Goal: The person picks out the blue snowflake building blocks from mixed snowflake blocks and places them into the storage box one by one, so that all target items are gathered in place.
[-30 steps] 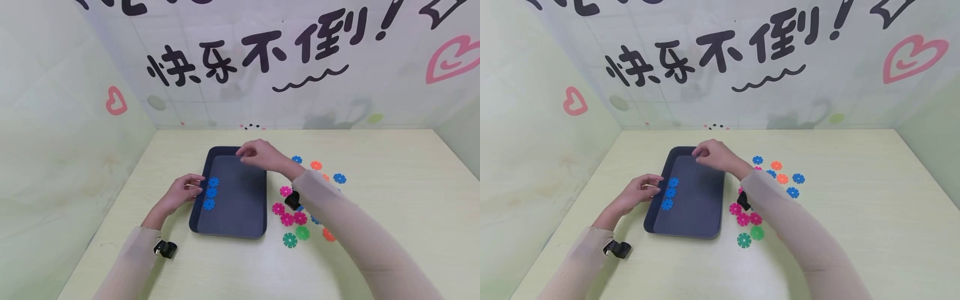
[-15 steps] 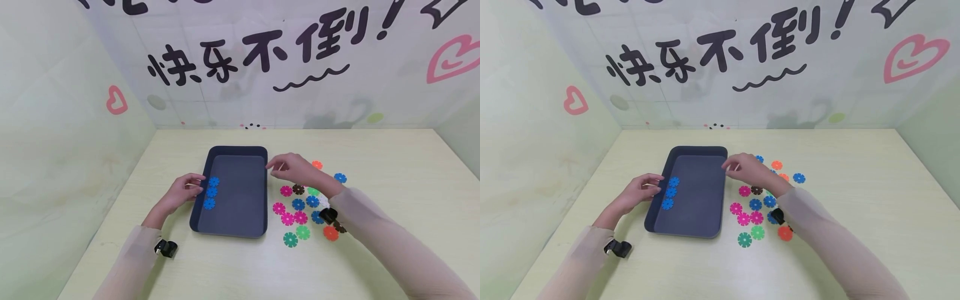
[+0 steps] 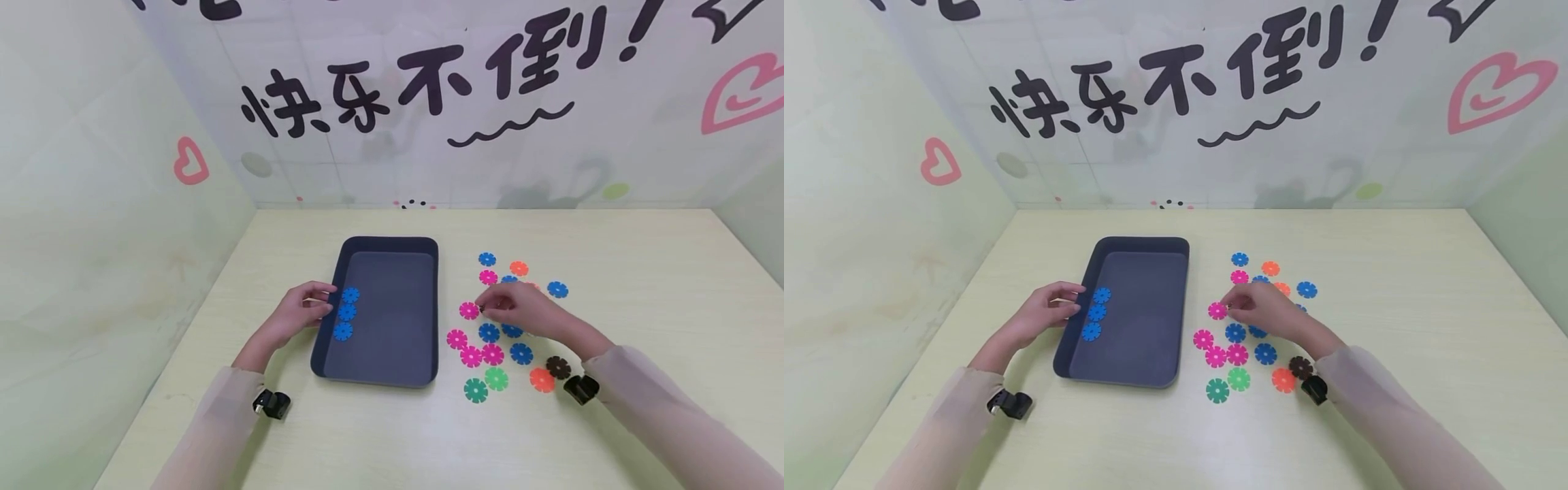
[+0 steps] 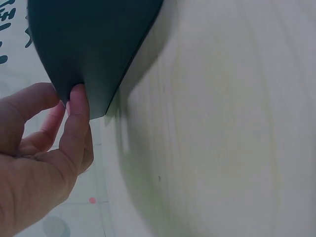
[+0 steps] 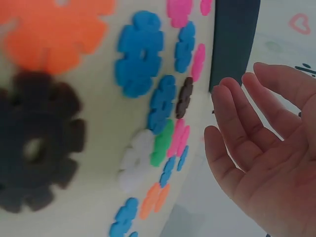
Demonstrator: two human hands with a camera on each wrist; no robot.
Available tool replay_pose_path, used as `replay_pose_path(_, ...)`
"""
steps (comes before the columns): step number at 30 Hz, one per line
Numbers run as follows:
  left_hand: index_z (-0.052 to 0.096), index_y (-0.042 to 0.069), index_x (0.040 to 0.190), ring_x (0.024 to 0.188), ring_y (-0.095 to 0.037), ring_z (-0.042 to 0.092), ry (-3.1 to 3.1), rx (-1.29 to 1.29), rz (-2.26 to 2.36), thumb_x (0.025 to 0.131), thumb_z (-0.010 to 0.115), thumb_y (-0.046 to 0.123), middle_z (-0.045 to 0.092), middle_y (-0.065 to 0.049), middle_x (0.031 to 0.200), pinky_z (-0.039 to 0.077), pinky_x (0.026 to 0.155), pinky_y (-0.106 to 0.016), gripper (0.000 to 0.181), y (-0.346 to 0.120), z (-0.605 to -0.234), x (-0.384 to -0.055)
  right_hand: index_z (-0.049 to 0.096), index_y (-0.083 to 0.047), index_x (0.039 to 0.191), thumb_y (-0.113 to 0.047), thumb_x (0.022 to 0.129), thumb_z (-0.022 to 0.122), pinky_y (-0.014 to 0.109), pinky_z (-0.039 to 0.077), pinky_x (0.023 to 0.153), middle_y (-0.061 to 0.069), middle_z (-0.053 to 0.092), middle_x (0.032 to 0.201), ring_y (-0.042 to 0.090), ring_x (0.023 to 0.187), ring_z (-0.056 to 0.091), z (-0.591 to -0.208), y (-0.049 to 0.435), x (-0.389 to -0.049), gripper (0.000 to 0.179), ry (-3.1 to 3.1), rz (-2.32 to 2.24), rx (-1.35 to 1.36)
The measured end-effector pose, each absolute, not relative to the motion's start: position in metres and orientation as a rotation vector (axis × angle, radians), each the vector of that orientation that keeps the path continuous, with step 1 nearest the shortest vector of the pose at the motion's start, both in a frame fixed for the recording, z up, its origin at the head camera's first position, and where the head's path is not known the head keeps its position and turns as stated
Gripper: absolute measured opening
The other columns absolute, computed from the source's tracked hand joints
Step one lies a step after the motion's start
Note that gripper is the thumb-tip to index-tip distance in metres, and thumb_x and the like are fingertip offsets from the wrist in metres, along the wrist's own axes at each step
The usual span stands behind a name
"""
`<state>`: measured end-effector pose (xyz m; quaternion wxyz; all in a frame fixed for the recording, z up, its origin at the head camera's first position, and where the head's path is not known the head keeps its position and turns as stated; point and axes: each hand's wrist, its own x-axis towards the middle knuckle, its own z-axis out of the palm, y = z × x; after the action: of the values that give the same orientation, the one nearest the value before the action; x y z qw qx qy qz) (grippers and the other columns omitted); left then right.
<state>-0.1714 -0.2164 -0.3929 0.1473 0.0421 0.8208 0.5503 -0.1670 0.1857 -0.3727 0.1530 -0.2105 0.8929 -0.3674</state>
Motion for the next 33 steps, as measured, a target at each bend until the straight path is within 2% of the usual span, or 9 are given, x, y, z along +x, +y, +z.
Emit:
replay_pose_path(7, 0.048, -0.002, 0.126, 0.091, -0.025, 0.056, 2.359, 0.111, 1.585, 0.090, 0.054, 0.000, 0.047, -0.020, 0.110, 0.050, 0.071, -0.031, 0.037, -0.216, -0.393, -0.172, 0.065, -0.003, 0.105, -0.007, 0.083, 0.066, 0.026, 0.049, 0.069, 0.000, 0.061, 0.090, 0.017, 0.081, 0.056, -0.385, 0.196, -0.159, 0.022, 2.588, -1.032, -0.598)
replay_pose_path(21, 0.048, -0.002, 0.126, 0.090, -0.023, 0.055, 2.356, 0.101, 1.585, 0.090, 0.054, 0.001, 0.047, -0.020, 0.110, 0.049, 0.070, -0.030, 0.037, -0.216, -0.393, -0.172, 0.067, -0.008, 0.103, -0.014, 0.074, 0.077, 0.030, 0.048, 0.069, 0.005, 0.058, 0.098, 0.023, 0.092, 0.052, -0.395, 0.200, -0.151, 0.031, 2.672, -0.897, -0.633)
replay_pose_path(33, 0.048, -0.002, 0.127, 0.092, -0.024, 0.055, 2.349, 0.109, 1.588, 0.090, 0.055, 0.002, 0.047, -0.020, 0.110, 0.050, 0.070, -0.031, 0.037, -0.217, -0.392, -0.172, 0.067, -0.008, 0.102, -0.016, 0.073, 0.078, 0.024, 0.047, 0.062, 0.000, 0.056, 0.088, 0.016, 0.082, 0.051, -0.399, 0.200, -0.153, 0.032, 2.698, -0.836, -0.669)
